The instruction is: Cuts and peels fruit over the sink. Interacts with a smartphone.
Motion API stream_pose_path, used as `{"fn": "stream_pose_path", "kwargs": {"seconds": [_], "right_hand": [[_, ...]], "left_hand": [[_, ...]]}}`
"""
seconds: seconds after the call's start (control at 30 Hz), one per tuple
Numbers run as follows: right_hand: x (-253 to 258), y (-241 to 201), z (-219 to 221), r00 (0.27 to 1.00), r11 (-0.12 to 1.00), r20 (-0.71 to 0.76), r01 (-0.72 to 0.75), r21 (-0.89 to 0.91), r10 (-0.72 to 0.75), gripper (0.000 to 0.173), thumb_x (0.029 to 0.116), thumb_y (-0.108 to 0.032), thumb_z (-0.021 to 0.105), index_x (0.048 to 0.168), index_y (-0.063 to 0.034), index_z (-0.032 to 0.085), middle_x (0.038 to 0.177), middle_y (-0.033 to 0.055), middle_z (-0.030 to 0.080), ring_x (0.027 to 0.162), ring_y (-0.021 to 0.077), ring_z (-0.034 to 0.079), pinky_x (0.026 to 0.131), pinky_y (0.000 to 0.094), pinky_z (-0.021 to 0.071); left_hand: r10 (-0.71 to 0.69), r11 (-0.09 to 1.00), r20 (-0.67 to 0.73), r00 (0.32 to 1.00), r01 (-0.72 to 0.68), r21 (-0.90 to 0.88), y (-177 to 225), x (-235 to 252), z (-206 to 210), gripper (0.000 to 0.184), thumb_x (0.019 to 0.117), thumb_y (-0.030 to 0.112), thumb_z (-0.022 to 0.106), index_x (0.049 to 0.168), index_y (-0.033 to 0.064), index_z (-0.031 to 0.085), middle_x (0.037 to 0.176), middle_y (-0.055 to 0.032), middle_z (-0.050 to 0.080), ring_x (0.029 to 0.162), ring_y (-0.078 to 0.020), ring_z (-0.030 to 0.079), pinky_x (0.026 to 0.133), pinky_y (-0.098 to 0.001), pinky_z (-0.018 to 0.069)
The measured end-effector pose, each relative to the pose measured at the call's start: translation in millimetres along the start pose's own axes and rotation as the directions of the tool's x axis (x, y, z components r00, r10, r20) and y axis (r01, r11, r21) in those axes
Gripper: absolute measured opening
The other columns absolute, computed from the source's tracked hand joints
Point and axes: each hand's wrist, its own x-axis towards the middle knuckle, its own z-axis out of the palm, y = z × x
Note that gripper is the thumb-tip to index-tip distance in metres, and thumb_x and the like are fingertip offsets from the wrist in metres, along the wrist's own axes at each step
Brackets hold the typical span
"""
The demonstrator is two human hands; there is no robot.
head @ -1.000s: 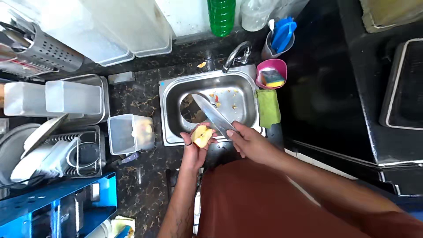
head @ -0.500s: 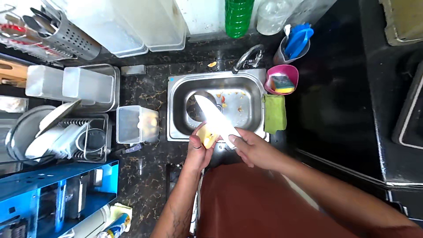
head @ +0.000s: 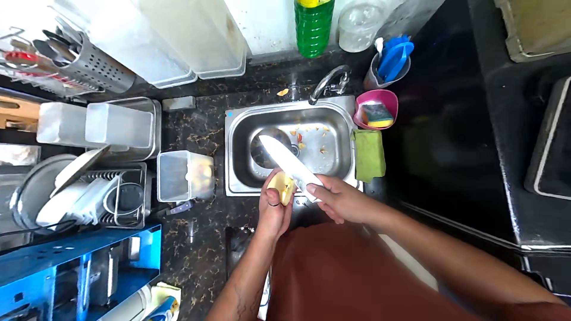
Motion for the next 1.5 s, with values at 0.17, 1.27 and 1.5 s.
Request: {"fn": "stream_pose_path", "kwargs": {"seconds": [0.17, 1.27, 1.5], "right_hand": [[1, 6, 8, 1.000, 1.000, 0.025, -0.018, -0.007, 0.018, 0.030, 0.1111, -0.039, 0.041, 0.117, -0.0126, 0.055, 0.064, -0.0013, 0.046, 0.044, 0.0088, 0.045, 0.043, 0.0248, 0.0445], [14, 30, 31, 0.869, 0.450, -0.329, -0.142, -0.882, -0.369, 0.053, 0.1051, -0.021, 0.045, 0.157, -0.0316, 0.044, 0.087, 0.0145, 0.067, 0.067, 0.0315, 0.068, 0.058, 0.0463, 0.0566], [31, 36, 29, 0.891, 0.461, -0.379, -0.234, -0.856, -0.251, 0.056, 0.1042, -0.017, 0.046, 0.158, -0.0327, 0.041, 0.093, 0.0181, 0.068, 0.069, 0.0344, 0.069, 0.059, 0.0490, 0.0569]], "left_hand": [[-0.188, 0.970, -0.002, 0.982, 0.186, 0.158, 17, 2, -3, 0.103, 0.0595, 0.075, 0.083, 0.128, 0.0033, 0.054, 0.104, -0.0080, 0.071, 0.093, -0.0163, 0.072, 0.083, -0.0334, 0.0615], [0.005, 0.995, 0.065, 0.998, -0.011, 0.094, -6, 73, -25, 0.071, 0.0831, 0.058, 0.076, 0.129, 0.0092, 0.055, 0.110, -0.0135, 0.071, 0.098, -0.0268, 0.072, 0.093, -0.0450, 0.0592], [-0.084, 0.989, 0.039, 0.996, 0.079, 0.121, -14, 80, -34, 0.041, 0.1045, 0.039, 0.048, 0.128, 0.0062, 0.054, 0.106, -0.0163, 0.071, 0.093, -0.0277, 0.073, 0.089, -0.0436, 0.0605]]}}
